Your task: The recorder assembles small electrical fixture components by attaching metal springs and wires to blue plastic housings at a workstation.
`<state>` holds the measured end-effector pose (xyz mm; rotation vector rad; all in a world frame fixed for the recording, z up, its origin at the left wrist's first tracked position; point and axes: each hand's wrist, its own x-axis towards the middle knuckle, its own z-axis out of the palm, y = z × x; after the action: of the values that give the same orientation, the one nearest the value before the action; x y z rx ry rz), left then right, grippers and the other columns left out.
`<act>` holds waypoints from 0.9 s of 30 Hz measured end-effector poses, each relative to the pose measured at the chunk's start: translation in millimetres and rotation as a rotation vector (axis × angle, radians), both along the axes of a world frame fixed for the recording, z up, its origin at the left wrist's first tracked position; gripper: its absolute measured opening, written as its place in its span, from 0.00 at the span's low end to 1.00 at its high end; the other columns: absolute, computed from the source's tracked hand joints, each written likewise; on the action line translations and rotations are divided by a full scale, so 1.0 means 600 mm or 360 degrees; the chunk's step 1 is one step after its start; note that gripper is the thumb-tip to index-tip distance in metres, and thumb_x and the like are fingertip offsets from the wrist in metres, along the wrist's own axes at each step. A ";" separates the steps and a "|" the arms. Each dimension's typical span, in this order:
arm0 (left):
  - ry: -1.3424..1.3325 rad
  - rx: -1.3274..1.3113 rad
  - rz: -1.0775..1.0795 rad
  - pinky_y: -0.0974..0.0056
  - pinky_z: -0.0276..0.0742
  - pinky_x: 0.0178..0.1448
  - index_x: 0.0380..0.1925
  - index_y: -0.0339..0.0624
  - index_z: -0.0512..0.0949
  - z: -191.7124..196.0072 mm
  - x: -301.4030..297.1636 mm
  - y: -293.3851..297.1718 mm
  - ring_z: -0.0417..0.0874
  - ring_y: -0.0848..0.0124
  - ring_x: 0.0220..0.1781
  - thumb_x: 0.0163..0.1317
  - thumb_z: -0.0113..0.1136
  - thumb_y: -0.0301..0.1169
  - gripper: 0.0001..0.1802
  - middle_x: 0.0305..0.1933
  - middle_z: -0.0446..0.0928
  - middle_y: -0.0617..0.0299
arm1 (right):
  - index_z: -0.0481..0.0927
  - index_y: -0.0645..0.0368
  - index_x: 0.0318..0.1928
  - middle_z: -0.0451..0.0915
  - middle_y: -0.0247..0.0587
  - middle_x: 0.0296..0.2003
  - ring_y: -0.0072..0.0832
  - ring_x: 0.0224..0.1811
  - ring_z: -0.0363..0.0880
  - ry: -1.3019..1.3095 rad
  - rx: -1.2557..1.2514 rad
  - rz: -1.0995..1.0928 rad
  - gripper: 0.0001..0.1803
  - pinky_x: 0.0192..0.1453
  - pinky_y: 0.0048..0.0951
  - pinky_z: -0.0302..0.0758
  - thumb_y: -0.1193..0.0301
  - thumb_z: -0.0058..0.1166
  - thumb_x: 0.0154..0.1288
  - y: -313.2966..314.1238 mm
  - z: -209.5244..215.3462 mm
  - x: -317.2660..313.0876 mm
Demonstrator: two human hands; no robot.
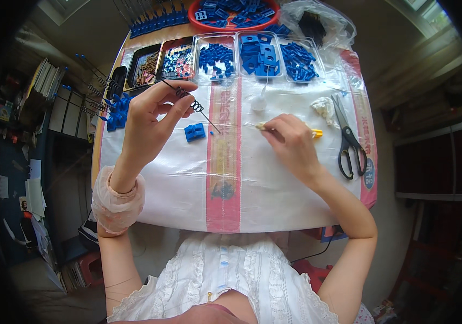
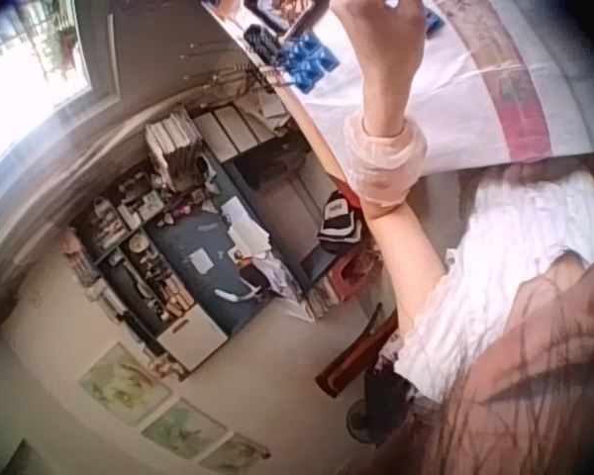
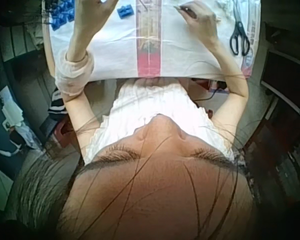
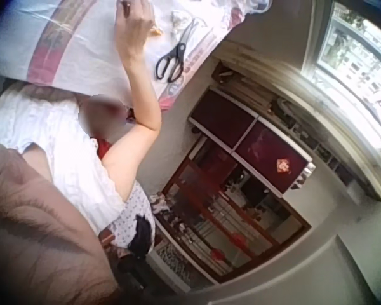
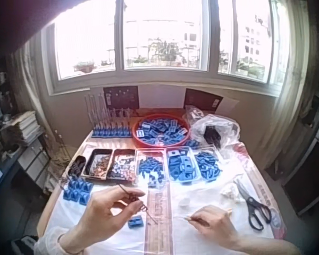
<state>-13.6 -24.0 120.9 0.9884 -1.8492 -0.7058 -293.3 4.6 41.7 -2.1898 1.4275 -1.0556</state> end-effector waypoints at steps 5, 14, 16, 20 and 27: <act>0.0029 0.0001 -0.0011 0.71 0.86 0.43 0.48 0.34 0.83 0.002 -0.001 0.000 0.88 0.75 0.37 0.67 0.63 0.22 0.10 0.37 0.85 0.60 | 0.81 0.64 0.33 0.79 0.44 0.33 0.41 0.36 0.80 0.0065 0.0005 0.0198 0.05 0.41 0.39 0.76 0.79 0.64 0.58 -0.007 -0.021 0.044; 0.0001 -0.0011 -0.0008 0.71 0.87 0.43 0.47 0.33 0.83 0.003 0.014 0.007 0.88 0.75 0.38 0.66 0.63 0.21 0.10 0.39 0.85 0.58 | 0.80 0.63 0.35 0.78 0.44 0.33 0.41 0.35 0.79 0.0125 0.0020 0.0064 0.06 0.39 0.38 0.75 0.81 0.63 0.58 0.036 -0.035 0.001; 0.0008 -0.0009 -0.0007 0.71 0.87 0.43 0.47 0.33 0.83 0.002 0.015 0.007 0.88 0.75 0.38 0.66 0.63 0.21 0.10 0.39 0.85 0.59 | 0.81 0.63 0.36 0.78 0.44 0.33 0.41 0.34 0.79 0.0199 -0.0064 0.0008 0.06 0.37 0.38 0.74 0.82 0.63 0.57 0.043 -0.042 -0.024; 0.0004 0.0013 -0.0026 0.71 0.86 0.44 0.47 0.33 0.83 0.003 0.006 0.004 0.88 0.75 0.38 0.66 0.63 0.21 0.10 0.39 0.85 0.59 | 0.81 0.63 0.36 0.77 0.44 0.33 0.41 0.33 0.79 0.0354 -0.0242 -0.0194 0.07 0.37 0.39 0.75 0.83 0.63 0.58 0.025 -0.043 -0.093; 0.0098 0.0037 0.0005 0.70 0.86 0.41 0.44 0.35 0.84 -0.002 -0.004 0.004 0.87 0.75 0.38 0.64 0.65 0.23 0.09 0.38 0.84 0.59 | 0.81 0.64 0.37 0.79 0.44 0.33 0.36 0.33 0.81 0.0285 -0.0635 -0.0418 0.06 0.36 0.34 0.76 0.84 0.63 0.60 -0.026 0.029 -0.120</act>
<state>-15.9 -21.7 119.8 0.9737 -1.7893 -0.7492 -365.2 -10.8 59.3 -2.4698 1.7469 -1.3628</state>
